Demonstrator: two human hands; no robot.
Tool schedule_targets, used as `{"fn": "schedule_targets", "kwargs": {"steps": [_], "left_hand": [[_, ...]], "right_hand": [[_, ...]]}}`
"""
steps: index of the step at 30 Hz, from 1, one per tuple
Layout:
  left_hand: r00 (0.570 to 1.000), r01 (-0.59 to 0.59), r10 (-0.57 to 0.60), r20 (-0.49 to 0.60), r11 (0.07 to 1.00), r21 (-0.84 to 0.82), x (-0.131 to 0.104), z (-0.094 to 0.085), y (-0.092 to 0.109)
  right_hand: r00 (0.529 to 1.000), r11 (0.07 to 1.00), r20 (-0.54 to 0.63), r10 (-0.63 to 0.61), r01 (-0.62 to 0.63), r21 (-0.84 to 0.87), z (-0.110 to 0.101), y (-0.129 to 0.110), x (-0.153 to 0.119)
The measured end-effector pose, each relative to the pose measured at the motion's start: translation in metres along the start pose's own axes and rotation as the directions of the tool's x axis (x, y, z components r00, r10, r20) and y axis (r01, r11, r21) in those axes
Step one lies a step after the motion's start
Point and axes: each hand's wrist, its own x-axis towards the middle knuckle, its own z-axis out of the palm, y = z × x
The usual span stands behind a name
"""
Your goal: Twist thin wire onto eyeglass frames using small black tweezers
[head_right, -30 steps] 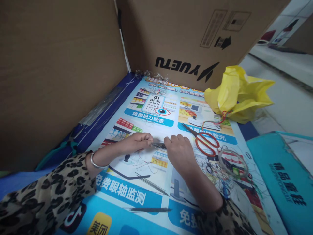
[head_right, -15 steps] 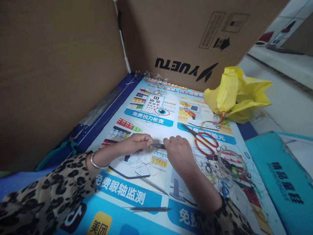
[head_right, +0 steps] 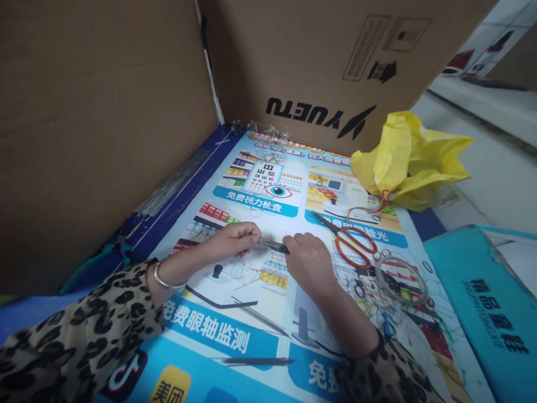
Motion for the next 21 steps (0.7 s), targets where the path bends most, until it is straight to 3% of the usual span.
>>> {"fn": "schedule_targets", "kwargs": {"steps": [13,21], "left_hand": [[0.999,0.008,-0.011,0.035,0.995,0.095,-0.001,0.0002,0.0041],[0.998,0.002,-0.012,0.056,0.985,0.174,-0.0012,0.0003,0.0053]], "right_hand": [[0.996,0.998,-0.087,0.001,0.004,0.058,0.0025,-0.0012,-0.0025],[0.999,0.997,-0.044,-0.013,0.017,0.076,0.0041,-0.0029,-0.0012]]}}
